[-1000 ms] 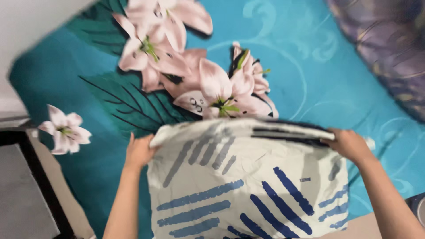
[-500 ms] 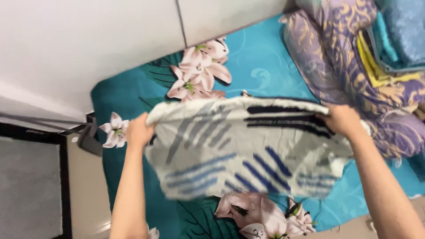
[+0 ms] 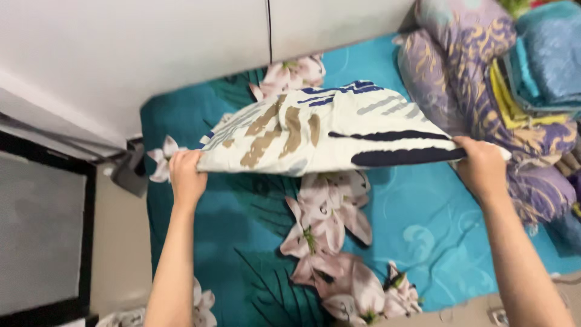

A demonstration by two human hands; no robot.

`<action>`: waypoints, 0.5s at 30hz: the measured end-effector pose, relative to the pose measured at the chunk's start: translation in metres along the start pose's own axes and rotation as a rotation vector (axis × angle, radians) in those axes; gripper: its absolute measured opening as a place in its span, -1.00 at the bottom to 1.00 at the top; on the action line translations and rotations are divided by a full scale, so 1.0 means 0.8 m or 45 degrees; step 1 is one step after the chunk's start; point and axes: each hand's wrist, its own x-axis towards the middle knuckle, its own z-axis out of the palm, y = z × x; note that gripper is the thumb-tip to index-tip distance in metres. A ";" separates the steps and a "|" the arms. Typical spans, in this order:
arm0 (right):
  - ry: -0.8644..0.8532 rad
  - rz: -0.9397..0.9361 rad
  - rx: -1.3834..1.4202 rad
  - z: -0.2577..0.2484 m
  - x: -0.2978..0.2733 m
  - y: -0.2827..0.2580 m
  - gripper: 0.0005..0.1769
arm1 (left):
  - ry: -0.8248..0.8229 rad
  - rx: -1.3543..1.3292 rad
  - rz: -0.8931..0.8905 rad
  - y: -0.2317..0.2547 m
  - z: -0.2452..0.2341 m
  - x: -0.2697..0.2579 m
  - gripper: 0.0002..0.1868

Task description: The person folds a large patterned bed sheet on a bed. They repeatedly smooth, align, and fold the sheet into a compact rectangle, then place it on a stack of other folded linens.

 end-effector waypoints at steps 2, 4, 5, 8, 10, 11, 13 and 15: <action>-0.045 0.001 0.053 0.033 -0.050 0.000 -0.52 | -0.097 0.029 0.044 -0.012 0.020 -0.066 -0.56; -0.134 0.084 0.150 0.075 -0.112 0.001 -0.52 | -0.134 0.143 0.105 -0.021 0.048 -0.140 -0.60; -0.198 0.143 0.206 0.101 -0.148 0.001 -0.54 | -0.235 0.139 0.024 -0.025 0.062 -0.178 -0.58; -0.310 0.067 0.208 0.175 -0.256 -0.006 -0.35 | -0.567 0.189 -0.186 -0.033 0.104 -0.296 -0.58; -0.559 0.118 0.209 0.211 -0.326 -0.023 -0.25 | -0.663 0.256 -0.210 -0.033 0.129 -0.372 -0.63; -0.676 0.136 0.222 0.223 -0.353 -0.031 -0.22 | -0.717 0.273 -0.195 -0.032 0.142 -0.403 -0.62; -0.752 0.200 0.138 0.243 -0.400 -0.052 -0.18 | -0.826 0.308 -0.168 -0.027 0.167 -0.457 -0.57; -0.787 0.231 0.072 0.255 -0.428 -0.061 -0.18 | -0.833 0.366 -0.205 -0.024 0.186 -0.495 -0.66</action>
